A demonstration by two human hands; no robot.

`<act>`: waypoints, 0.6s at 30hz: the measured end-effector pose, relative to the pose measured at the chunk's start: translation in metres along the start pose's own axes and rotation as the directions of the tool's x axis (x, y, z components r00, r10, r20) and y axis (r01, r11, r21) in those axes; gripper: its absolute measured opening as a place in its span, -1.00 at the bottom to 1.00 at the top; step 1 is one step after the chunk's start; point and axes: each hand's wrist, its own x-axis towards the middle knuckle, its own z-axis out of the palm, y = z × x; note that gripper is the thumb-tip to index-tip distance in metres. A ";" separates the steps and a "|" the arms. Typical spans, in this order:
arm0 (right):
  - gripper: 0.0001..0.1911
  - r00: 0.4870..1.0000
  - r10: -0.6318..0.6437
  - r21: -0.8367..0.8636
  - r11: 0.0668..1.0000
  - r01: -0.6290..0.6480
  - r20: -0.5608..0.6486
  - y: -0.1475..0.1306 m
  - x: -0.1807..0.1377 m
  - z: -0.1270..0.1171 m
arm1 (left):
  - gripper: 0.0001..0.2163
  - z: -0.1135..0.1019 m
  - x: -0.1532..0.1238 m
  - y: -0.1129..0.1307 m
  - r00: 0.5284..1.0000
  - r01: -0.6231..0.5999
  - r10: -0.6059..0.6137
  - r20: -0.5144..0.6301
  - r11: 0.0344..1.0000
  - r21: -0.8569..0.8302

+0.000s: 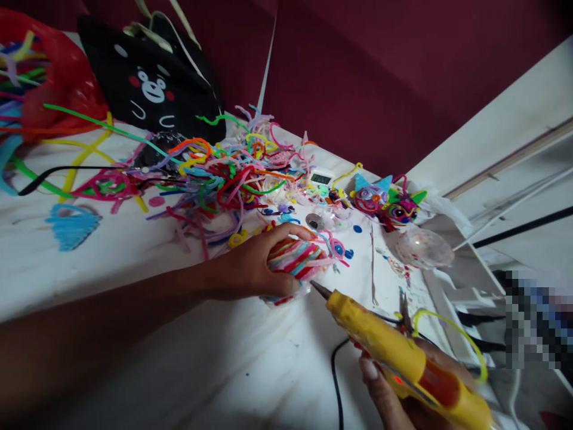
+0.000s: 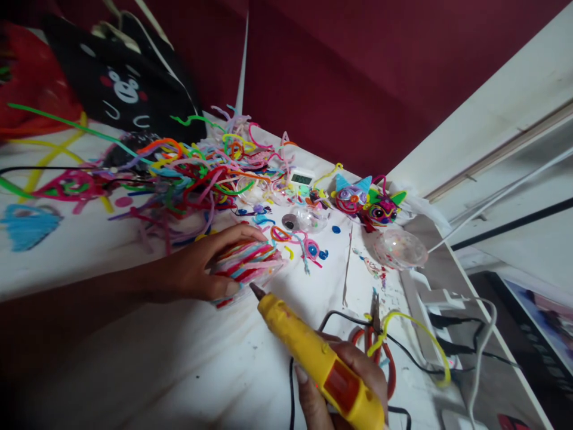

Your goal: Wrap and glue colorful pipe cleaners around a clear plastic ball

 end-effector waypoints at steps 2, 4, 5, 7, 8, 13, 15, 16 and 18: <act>-0.81 1.000 -0.015 0.007 1.000 0.015 0.005 -0.001 0.001 0.001 | -0.43 0.001 0.000 0.001 1.000 0.003 -0.003 -0.009 1.000 0.009; -0.83 1.000 -0.012 0.030 0.999 0.012 -0.003 -0.003 0.001 0.001 | -0.42 0.001 -0.001 0.001 1.000 0.004 -0.004 -0.010 1.000 0.012; -0.86 1.000 -0.011 0.039 0.999 0.011 0.003 -0.005 0.002 0.002 | -0.42 0.001 -0.001 0.002 1.000 0.004 -0.004 -0.007 1.000 0.014; -0.90 1.000 -0.024 0.042 0.999 0.024 0.011 -0.009 0.002 0.002 | -0.41 0.000 -0.001 0.003 1.000 0.007 -0.007 -0.006 0.999 0.037; -0.90 0.999 -0.034 0.040 0.999 0.033 0.013 -0.011 0.003 0.002 | -0.41 0.000 -0.001 0.003 1.000 0.012 -0.011 -0.008 0.998 0.058; -0.92 0.998 0.000 0.088 0.996 -0.006 0.067 -0.016 0.008 0.003 | -0.40 0.000 -0.001 0.003 1.000 0.028 -0.028 0.003 0.996 0.079; -0.89 0.996 0.024 0.103 0.994 -0.032 0.081 -0.017 0.010 0.004 | -0.42 0.001 -0.002 0.003 1.000 0.025 -0.025 -0.008 0.998 0.063; -0.88 0.997 0.028 0.109 0.993 -0.036 0.075 -0.018 0.010 0.004 | -0.42 0.001 -0.002 0.002 1.000 0.023 -0.022 -0.013 0.998 0.059; -0.88 0.998 0.028 0.107 0.994 -0.034 0.063 -0.018 0.011 0.003 | -0.43 0.002 -0.002 0.002 1.000 0.016 -0.015 -0.016 0.998 0.063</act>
